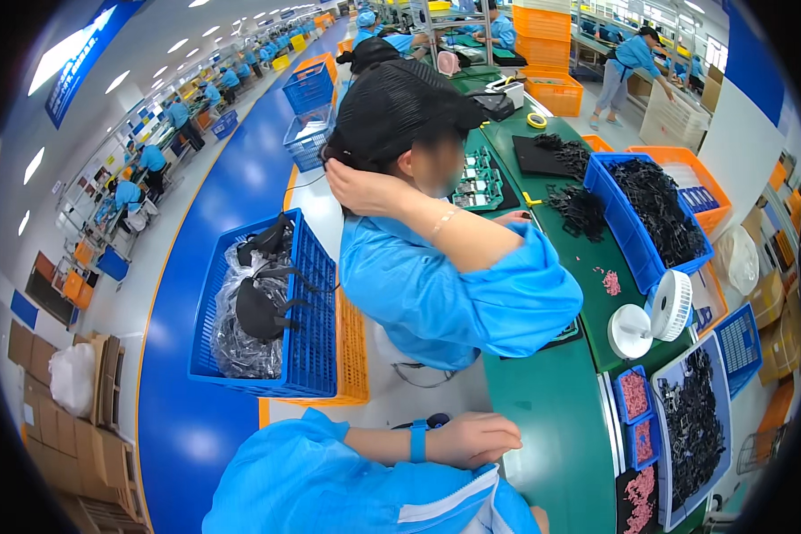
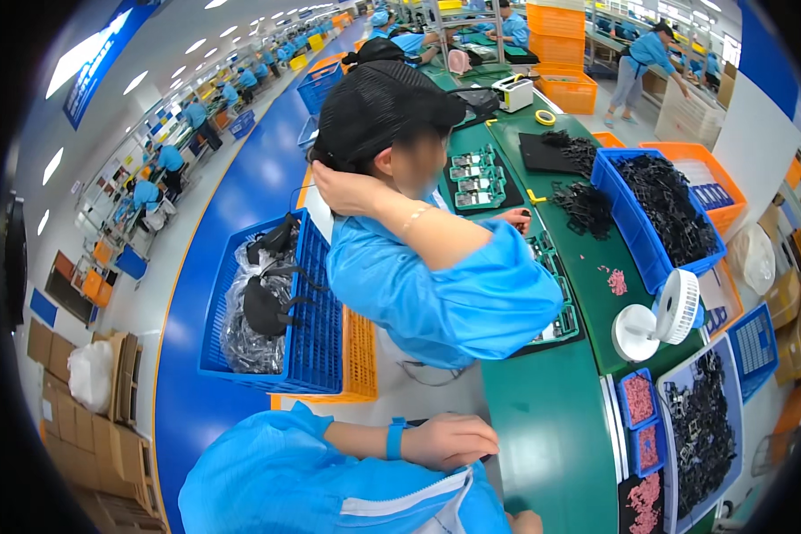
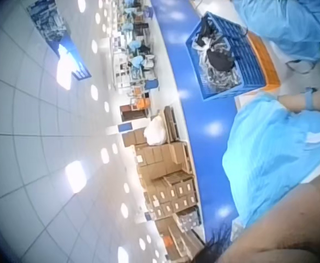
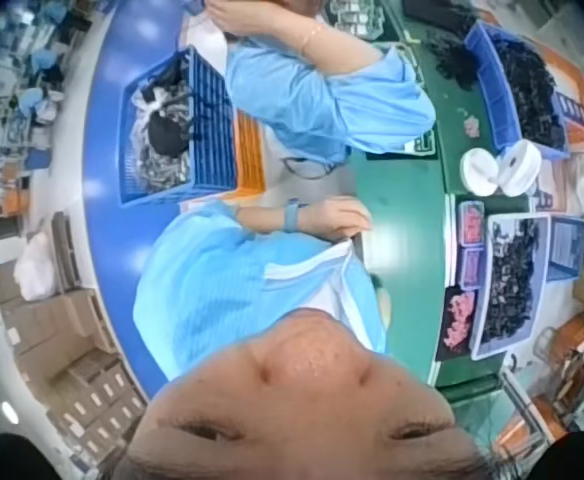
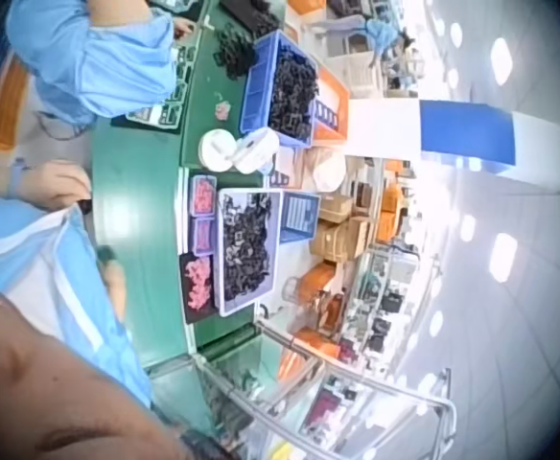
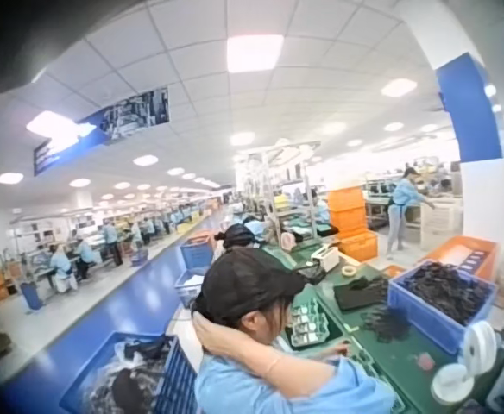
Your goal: The person attaches small pink components onto circuit boards on a tray by hand, helps a coworker secure a cap on their head, and installs more pink components onto circuit boards on incoming trays.
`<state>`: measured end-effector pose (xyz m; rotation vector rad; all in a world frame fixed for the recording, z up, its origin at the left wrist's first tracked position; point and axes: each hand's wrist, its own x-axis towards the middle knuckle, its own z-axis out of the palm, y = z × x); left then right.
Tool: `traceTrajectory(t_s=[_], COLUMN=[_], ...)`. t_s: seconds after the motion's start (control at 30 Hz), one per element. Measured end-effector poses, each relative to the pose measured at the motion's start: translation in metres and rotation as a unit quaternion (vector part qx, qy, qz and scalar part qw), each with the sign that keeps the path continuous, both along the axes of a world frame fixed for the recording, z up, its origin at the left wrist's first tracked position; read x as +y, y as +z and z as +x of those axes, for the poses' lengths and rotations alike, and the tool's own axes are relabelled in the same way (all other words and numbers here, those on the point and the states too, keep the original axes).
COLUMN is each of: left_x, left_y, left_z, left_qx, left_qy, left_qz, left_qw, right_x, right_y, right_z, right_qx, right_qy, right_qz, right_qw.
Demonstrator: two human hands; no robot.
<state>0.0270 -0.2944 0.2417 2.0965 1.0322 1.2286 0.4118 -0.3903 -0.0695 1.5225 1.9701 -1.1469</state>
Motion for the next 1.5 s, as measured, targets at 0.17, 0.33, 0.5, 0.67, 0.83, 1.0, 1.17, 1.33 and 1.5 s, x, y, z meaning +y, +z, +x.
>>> traceTrajectory(t_s=[0.17, 0.33, 0.5, 0.67, 0.83, 1.0, 1.17, 1.33, 1.5], left_x=[0.001, -0.006, -0.020, -0.024, -0.030, -0.018, -0.001, 0.008, 0.004], left_y=[0.001, -0.001, -0.005, -0.023, -0.054, -0.085, -0.134, -0.190, -0.238], left_z=[-0.009, -0.022, -0.043, -0.050, -0.057, -0.040, 0.015, 0.102, 0.165], left_qx=[-0.006, -0.010, 0.009, -0.006, 0.051, 0.118, 0.162, 0.312, 0.459], left_qy=[-0.012, -0.034, -0.014, -0.035, -0.034, -0.088, -0.161, -0.180, -0.187], left_qz=[0.040, 0.050, 0.021, -0.011, -0.109, -0.235, -0.314, -0.174, -0.057], left_qw=[0.999, 0.998, 1.000, 0.999, 0.992, 0.961, 0.922, 0.917, 0.867], right_x=[-0.023, -0.049, -0.045, -0.049, -0.074, -0.103, -0.133, -0.136, -0.150], right_y=[-0.078, -0.060, 0.026, 0.119, 0.104, 0.110, 0.112, 0.119, 0.092], right_z=[0.015, 0.019, -0.042, -0.098, -0.105, -0.081, -0.015, 0.069, 0.112], right_qx=[-0.007, -0.020, -0.021, -0.039, 0.002, -0.035, -0.119, -0.183, -0.082], right_qy=[-0.075, -0.086, -0.109, -0.164, -0.275, -0.393, -0.382, -0.208, -0.120], right_qz=[-0.001, 0.024, 0.053, 0.069, 0.247, 0.329, 0.315, 0.172, 0.191], right_qw=[0.997, 0.996, 0.992, 0.983, 0.929, 0.858, 0.861, 0.945, 0.971])
